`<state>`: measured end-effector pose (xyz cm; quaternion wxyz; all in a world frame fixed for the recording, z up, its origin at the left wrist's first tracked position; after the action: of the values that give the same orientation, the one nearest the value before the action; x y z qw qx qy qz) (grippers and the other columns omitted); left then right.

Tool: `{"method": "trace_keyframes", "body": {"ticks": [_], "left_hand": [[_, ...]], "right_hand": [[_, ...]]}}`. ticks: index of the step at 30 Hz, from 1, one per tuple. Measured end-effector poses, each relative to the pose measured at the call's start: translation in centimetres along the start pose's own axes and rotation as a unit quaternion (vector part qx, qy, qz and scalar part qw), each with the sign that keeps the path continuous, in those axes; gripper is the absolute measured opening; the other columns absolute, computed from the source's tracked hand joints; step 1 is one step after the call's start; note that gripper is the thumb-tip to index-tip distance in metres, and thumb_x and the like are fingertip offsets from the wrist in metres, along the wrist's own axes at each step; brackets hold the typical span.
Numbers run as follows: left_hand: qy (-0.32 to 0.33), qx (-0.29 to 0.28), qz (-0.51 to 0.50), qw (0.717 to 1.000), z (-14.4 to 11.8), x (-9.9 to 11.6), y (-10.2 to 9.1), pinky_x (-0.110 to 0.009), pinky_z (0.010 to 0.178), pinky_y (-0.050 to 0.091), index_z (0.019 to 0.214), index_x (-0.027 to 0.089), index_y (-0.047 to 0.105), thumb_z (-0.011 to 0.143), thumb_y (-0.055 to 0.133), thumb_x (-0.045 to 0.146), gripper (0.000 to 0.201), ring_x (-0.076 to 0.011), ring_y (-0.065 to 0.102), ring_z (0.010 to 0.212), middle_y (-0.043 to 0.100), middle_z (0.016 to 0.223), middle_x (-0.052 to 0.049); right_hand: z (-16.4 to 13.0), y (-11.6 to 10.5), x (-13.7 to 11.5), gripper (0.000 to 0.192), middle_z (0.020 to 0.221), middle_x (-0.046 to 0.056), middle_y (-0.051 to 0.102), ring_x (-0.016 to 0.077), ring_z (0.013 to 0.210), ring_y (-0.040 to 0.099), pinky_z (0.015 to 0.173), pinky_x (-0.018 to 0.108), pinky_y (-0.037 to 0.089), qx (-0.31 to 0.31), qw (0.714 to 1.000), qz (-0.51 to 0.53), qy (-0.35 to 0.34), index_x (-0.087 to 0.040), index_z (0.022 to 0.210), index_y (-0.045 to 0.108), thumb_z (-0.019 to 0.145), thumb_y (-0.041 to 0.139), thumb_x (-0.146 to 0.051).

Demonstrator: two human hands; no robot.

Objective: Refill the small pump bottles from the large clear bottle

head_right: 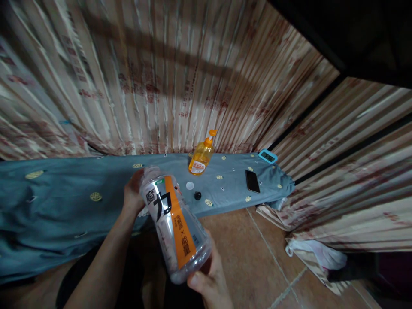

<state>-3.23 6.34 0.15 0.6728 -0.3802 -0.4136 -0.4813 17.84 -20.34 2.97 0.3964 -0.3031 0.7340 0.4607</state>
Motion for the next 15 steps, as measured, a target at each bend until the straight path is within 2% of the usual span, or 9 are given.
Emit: {"method": "trace_keyframes", "body": {"ticks": [4,11,13,15], "left_hand": [[-0.006,0.001,-0.003,1.000,0.0,0.1,0.0,-0.050,0.107,0.072,0.120,0.022,0.084,0.076,0.090,0.048,0.051,-0.0360,0.088,0.114,0.092,0.120,-0.013],[-0.018,-0.007,0.004,1.000,-0.2,0.4,0.1,-0.048,0.105,0.072,0.119,0.022,0.083,0.078,0.089,0.048,0.049,-0.0347,0.088,0.112,0.092,0.119,-0.012],[-0.027,-0.008,0.009,1.000,-0.2,0.4,0.1,-0.048,0.105,0.072,0.122,0.022,0.082,0.078,0.089,0.048,0.052,-0.0352,0.088,0.113,0.092,0.121,-0.012],[-0.029,-0.006,0.008,1.000,-0.3,0.4,0.0,-0.050,0.105,0.072,0.124,0.022,0.082,0.077,0.089,0.050,0.055,-0.0365,0.088,0.115,0.092,0.123,-0.013]], "right_hand": [[-0.2,-1.4,0.7,0.075,0.138,0.011,0.095,0.0435,0.141,0.082,0.129,0.058,0.058,0.032,0.999,0.003,-0.001,-0.032,0.120,0.089,0.059,0.118,-0.065],[-0.1,-1.5,0.3,0.071,0.134,0.009,0.096,0.0435,0.137,0.084,0.127,0.059,0.060,0.059,0.998,0.021,-0.012,-0.033,0.113,0.088,0.055,0.120,-0.060],[0.1,-2.1,0.6,0.071,0.134,0.010,0.096,0.0444,0.135,0.085,0.125,0.059,0.062,0.052,0.998,0.012,-0.019,-0.032,0.117,0.088,0.059,0.118,-0.063],[0.5,-2.6,0.9,0.071,0.134,0.013,0.096,0.0460,0.136,0.085,0.122,0.061,0.065,0.016,0.999,-0.015,-0.040,-0.031,0.127,0.088,0.071,0.112,-0.068]]}}
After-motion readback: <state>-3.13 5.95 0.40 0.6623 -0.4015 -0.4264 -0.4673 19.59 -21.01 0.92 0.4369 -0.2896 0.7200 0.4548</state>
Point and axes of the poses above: each hand's wrist, its own z-axis towards the middle knuckle, its own y-axis out of the palm, x = y × z, the point moved 8 cm from there along z, towards the middle knuckle
